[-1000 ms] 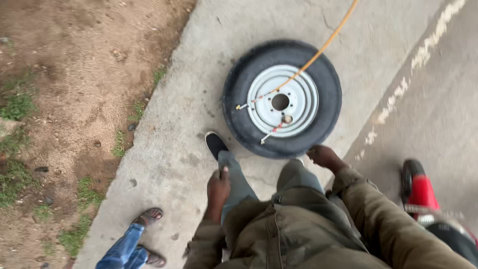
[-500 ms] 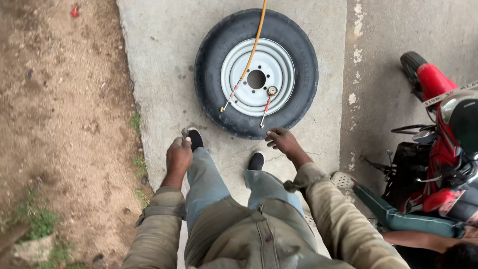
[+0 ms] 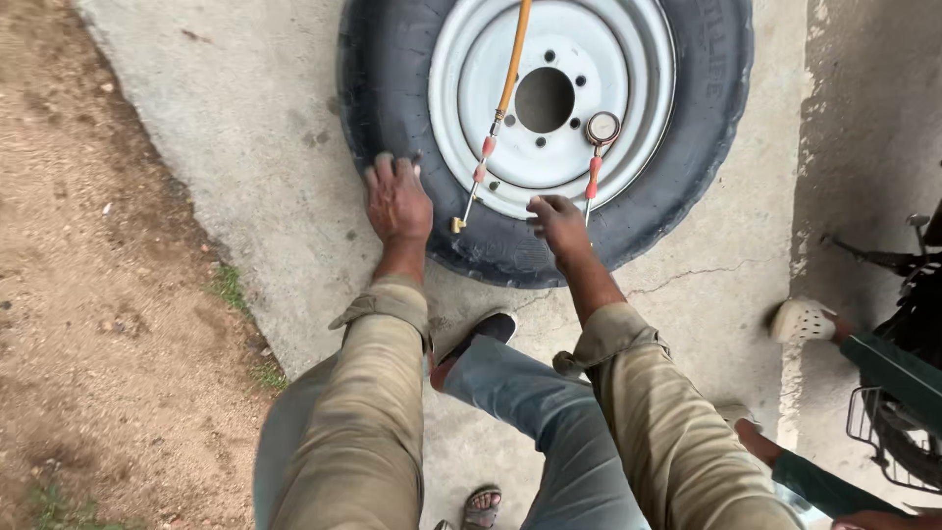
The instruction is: The person unlocks a motorcycle, then moves to a detached tire lying on the ground. They attach an air hose with a pressure gauge to the tire valve and inflate it while monitoring the pressure.
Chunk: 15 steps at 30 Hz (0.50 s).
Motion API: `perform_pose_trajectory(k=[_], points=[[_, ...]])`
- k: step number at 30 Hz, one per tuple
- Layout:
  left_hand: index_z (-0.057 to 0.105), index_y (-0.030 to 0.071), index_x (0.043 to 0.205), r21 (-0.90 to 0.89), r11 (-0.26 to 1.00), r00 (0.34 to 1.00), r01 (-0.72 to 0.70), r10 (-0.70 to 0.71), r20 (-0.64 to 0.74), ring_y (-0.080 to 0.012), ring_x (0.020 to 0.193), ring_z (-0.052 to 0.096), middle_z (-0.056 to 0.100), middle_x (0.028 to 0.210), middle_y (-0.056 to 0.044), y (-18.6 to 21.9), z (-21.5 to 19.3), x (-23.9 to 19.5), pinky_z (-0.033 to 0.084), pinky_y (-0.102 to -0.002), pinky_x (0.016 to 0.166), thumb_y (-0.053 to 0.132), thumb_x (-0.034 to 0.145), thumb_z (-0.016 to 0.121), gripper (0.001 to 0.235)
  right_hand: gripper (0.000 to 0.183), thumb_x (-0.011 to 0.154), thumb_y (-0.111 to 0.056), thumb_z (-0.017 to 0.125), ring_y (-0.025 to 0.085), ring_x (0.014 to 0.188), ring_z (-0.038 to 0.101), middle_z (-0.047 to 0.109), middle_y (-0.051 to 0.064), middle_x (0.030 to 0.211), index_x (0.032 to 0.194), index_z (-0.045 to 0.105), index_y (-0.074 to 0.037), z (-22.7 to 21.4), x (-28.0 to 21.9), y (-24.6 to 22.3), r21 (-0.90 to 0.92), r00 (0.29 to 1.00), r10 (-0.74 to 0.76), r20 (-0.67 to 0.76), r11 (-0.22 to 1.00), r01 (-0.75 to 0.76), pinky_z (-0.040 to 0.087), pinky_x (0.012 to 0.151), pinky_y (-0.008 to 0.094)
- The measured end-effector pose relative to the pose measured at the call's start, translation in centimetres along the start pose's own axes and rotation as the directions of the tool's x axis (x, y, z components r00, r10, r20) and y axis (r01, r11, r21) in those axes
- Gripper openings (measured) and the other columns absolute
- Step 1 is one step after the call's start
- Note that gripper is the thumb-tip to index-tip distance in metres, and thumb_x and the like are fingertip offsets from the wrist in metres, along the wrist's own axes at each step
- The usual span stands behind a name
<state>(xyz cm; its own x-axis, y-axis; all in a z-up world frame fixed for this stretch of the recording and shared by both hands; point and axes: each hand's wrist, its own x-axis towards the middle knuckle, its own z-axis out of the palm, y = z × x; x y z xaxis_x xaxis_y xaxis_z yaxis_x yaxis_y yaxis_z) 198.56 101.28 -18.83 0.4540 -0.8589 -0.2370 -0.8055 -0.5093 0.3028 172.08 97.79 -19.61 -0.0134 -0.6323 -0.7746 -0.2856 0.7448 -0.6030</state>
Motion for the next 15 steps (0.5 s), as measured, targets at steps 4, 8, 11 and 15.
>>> perform_pose_trajectory(k=[4,8,11,15], points=[[0.063,0.011,0.111,0.168,0.975,0.98,-0.142,0.162,-0.112,-0.0309,0.117,0.052,0.054,0.119,-0.01,-1.1,7.5,3.1,0.042,-0.049,0.097,0.021,0.112,0.058,0.011,0.061,0.094,-0.038,0.067,0.026,0.122,0.062,0.066,0.012,0.132,0.141,0.055,-0.001,2.8,9.2,-0.2,0.183,0.986,-0.155,-0.057,0.97,0.163,0.051,0.099,0.041],[0.063,0.014,0.108,0.085,0.967,0.899,-0.242,0.256,-0.354,-0.0285,0.109,0.049,0.052,0.116,-0.008,-2.3,10.4,3.2,0.035,-0.049,0.091,0.023,0.1,0.065,0.012,0.063,0.09,-0.047,0.065,0.027,0.118,0.063,0.063,0.015,0.13,0.135,0.046,-0.007,5.4,13.8,-5.0,0.554,0.986,-0.103,0.128,0.833,0.015,0.049,0.094,0.045],[0.064,0.014,0.107,0.094,0.965,0.897,-0.243,0.261,-0.357,-0.0271,0.112,0.048,0.052,0.117,-0.006,-3.0,10.6,2.5,0.034,-0.047,0.093,0.023,0.101,0.066,0.012,0.046,0.091,-0.045,0.073,0.02,0.081,0.055,0.057,0.009,0.096,0.11,0.055,-0.006,6.9,12.3,-8.2,0.596,0.987,-0.082,0.141,0.803,-0.018,0.05,0.07,0.039],[0.067,0.011,0.11,0.094,0.984,0.956,-0.152,0.17,-0.238,-0.0326,0.115,0.051,0.056,0.119,-0.011,-1.1,10.0,3.7,0.036,-0.05,0.097,0.027,0.105,0.061,0.018,0.039,0.088,-0.039,0.078,0.01,0.041,0.035,0.041,-0.002,0.058,0.08,0.055,-0.009,3.3,5.0,-9.9,0.45,0.974,-0.143,-0.177,0.868,0.209,0.028,0.037,0.031]])
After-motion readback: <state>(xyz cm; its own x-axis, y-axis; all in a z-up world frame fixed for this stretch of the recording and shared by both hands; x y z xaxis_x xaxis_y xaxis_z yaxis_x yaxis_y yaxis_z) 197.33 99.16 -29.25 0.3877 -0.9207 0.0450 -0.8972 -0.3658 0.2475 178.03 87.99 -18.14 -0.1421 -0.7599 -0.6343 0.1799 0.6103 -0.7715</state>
